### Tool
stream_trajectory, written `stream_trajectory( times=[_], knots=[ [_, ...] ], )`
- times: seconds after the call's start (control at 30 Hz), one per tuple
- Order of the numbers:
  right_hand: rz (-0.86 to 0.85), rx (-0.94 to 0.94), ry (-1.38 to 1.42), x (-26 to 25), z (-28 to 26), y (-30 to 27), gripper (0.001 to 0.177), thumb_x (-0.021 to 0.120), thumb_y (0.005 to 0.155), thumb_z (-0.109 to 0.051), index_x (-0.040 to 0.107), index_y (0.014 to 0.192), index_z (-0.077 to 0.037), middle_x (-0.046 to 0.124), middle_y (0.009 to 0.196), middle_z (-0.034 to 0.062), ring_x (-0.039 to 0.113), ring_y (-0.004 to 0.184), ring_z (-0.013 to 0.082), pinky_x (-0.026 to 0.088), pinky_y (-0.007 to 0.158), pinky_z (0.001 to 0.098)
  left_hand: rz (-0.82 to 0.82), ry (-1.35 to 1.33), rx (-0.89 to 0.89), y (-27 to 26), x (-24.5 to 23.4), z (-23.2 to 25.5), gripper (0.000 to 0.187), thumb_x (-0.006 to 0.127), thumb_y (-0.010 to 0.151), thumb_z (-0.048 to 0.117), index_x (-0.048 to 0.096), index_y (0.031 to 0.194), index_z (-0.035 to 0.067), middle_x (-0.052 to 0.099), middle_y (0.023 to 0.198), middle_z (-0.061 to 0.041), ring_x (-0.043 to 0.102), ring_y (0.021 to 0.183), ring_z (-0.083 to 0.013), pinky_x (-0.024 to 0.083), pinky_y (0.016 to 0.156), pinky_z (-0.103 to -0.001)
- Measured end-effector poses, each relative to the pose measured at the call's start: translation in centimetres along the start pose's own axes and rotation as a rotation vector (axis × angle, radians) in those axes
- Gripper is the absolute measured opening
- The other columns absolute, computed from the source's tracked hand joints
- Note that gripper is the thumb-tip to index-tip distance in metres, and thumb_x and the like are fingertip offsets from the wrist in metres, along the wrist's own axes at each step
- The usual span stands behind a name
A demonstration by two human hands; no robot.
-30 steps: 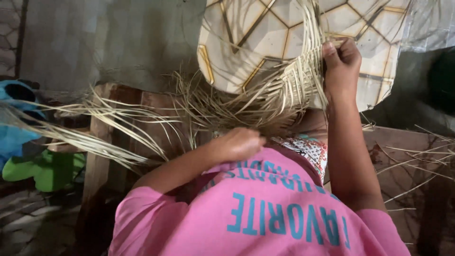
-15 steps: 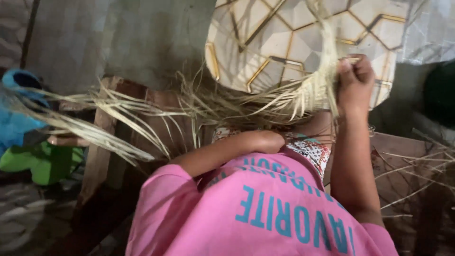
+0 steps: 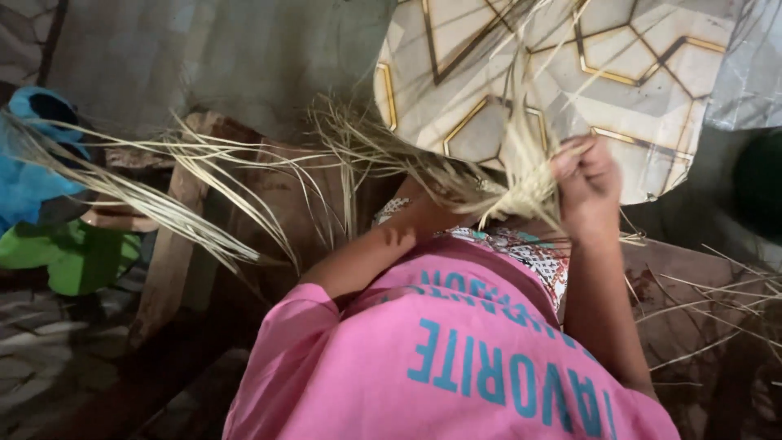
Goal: Weaving dried plant fibers into a structured pattern by hand.
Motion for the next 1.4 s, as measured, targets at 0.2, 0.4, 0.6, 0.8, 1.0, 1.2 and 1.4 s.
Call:
stream_trajectory(
  times=[0.2, 0.4, 0.6, 0.8, 1.0, 1.2, 1.4],
  knots=[
    [-0.049, 0.048, -0.043, 0.7, 2.8, -2.7, 0.010, 0.061, 0.105, -0.006, 0.056, 0.098, -0.001, 0.055, 0.089, 0.0084, 0.051, 0.087, 0.0155, 0.043, 0.085, 0.0320, 0.136, 0.100, 0.003, 1.4, -1.7, -0.6, 0.029, 0.053, 0.090, 0.042, 0.072, 0.080, 0.022, 0.073, 0.074, -0.002, 0.074, 0.078, -0.0224, 0.058, 0.069, -0.039],
    [0.141, 0.075, -0.507, -0.6, 2.3, 2.0, 0.009, 0.060, 0.111, -0.014, 0.057, 0.106, -0.007, 0.065, 0.097, 0.0177, 0.064, 0.095, 0.0345, 0.049, 0.089, 0.0485, 0.271, 0.184, -0.001, 2.0, -1.7, -1.2, 0.034, 0.053, 0.090, 0.047, 0.071, 0.070, 0.027, 0.071, 0.068, 0.003, 0.074, 0.071, -0.0181, 0.057, 0.064, -0.036],
    [0.153, 0.223, -0.964, -1.2, 3.8, 4.3, 0.010, 0.062, 0.107, -0.023, 0.062, 0.111, -0.014, 0.069, 0.089, 0.0221, 0.067, 0.089, 0.0508, 0.050, 0.079, 0.0627, 0.012, 0.159, -0.067, 0.9, 3.8, -4.6, 0.036, 0.055, 0.083, 0.056, 0.072, 0.063, 0.031, 0.069, 0.064, 0.006, 0.074, 0.067, -0.0170, 0.059, 0.062, -0.037],
    [0.130, -0.127, -1.219, 1.0, 2.9, 5.1, 0.011, 0.074, 0.099, -0.021, 0.065, 0.098, -0.017, 0.061, 0.084, 0.0047, 0.065, 0.087, 0.0314, 0.053, 0.076, 0.0418, -0.368, -0.279, 0.258, -7.0, -14.0, 4.9, 0.029, 0.053, 0.094, 0.033, 0.068, 0.078, 0.013, 0.068, 0.065, -0.014, 0.072, 0.071, -0.0364, 0.056, 0.062, -0.046],
    [0.125, -0.145, -1.172, 0.9, 2.4, 5.6, 0.031, 0.089, 0.085, -0.024, 0.069, 0.106, -0.012, 0.061, 0.095, 0.0076, 0.063, 0.095, 0.0338, 0.054, 0.078, 0.0459, 0.480, -0.146, 0.529, -0.7, -18.7, 8.6, 0.047, 0.065, 0.094, 0.010, 0.059, 0.141, 0.006, 0.059, 0.139, -0.022, 0.054, 0.134, -0.0392, 0.045, 0.109, -0.059],
    [0.301, -0.047, -0.460, -3.4, 1.3, 4.6, 0.026, 0.083, 0.097, -0.005, 0.061, 0.112, -0.005, 0.063, 0.096, 0.0092, 0.060, 0.079, 0.0216, 0.048, 0.072, 0.0335, 0.701, 0.156, 0.356, 2.7, -13.6, 6.1, 0.049, 0.076, 0.091, 0.028, 0.064, 0.130, 0.001, 0.056, 0.146, -0.020, 0.050, 0.141, -0.0354, 0.035, 0.115, -0.064],
    [0.049, -0.369, -0.740, 4.0, -4.5, 2.4, 0.024, 0.068, 0.098, 0.009, 0.069, 0.120, 0.001, 0.068, 0.114, 0.0190, 0.068, 0.107, 0.0407, 0.053, 0.092, 0.0480, 0.784, 0.098, 0.316, 2.3, -16.2, 6.4, 0.026, 0.065, 0.097, 0.018, 0.071, 0.117, 0.003, 0.061, 0.138, -0.016, 0.054, 0.136, -0.0332, 0.044, 0.113, -0.051]
  ],
)
Point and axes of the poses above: each hand's wrist, its own y-axis towards the middle knuckle, its own x-axis out of the palm, z = x × y, the point moved 9 cm from there along y, towards the middle knuckle
